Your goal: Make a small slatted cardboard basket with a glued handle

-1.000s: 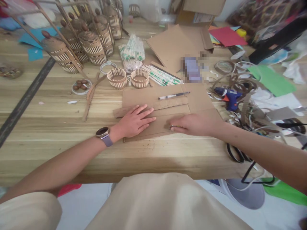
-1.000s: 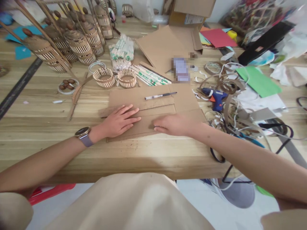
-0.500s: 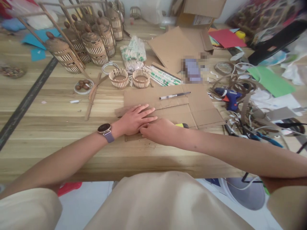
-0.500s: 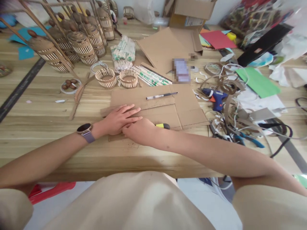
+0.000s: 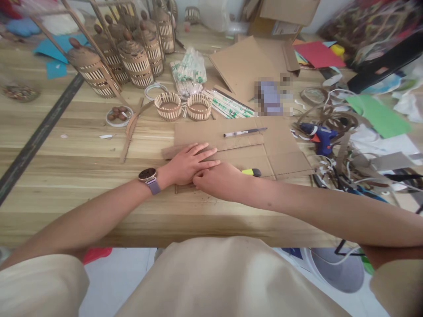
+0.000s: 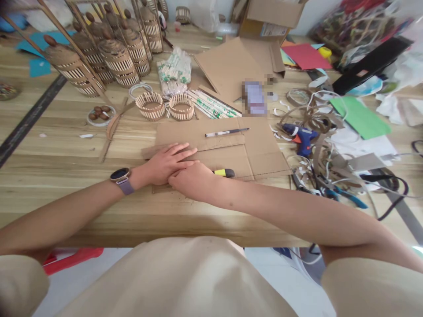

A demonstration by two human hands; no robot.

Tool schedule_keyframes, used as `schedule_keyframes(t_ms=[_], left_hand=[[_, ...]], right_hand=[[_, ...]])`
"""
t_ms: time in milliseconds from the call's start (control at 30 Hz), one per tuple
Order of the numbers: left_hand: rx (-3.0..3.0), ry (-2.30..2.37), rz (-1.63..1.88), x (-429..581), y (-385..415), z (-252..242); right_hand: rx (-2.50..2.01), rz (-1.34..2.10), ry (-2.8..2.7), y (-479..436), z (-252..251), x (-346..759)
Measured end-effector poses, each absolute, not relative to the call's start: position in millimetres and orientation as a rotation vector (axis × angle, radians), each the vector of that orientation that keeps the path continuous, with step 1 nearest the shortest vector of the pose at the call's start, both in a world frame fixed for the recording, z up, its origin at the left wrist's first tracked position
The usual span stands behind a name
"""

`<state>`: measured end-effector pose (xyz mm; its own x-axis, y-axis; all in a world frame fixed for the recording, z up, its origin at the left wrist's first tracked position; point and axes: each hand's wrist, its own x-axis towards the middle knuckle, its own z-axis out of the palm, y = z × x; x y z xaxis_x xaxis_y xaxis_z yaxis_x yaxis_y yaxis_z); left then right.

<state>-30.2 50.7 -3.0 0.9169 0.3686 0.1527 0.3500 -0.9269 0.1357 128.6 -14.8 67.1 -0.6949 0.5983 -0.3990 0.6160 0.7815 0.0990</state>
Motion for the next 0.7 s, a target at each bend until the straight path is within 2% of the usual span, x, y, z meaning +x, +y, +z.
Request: schedule_keyframes(t_ms=[467, 700], left_hand=[[3.021, 0.549, 0.192, -30, 48, 5], [3.001, 0.545, 0.247, -30, 49, 2]], right_hand=[[0.923, -0.152, 2.381, -22, 108, 104], [0.884, -0.119, 2.47, -19, 84, 123]])
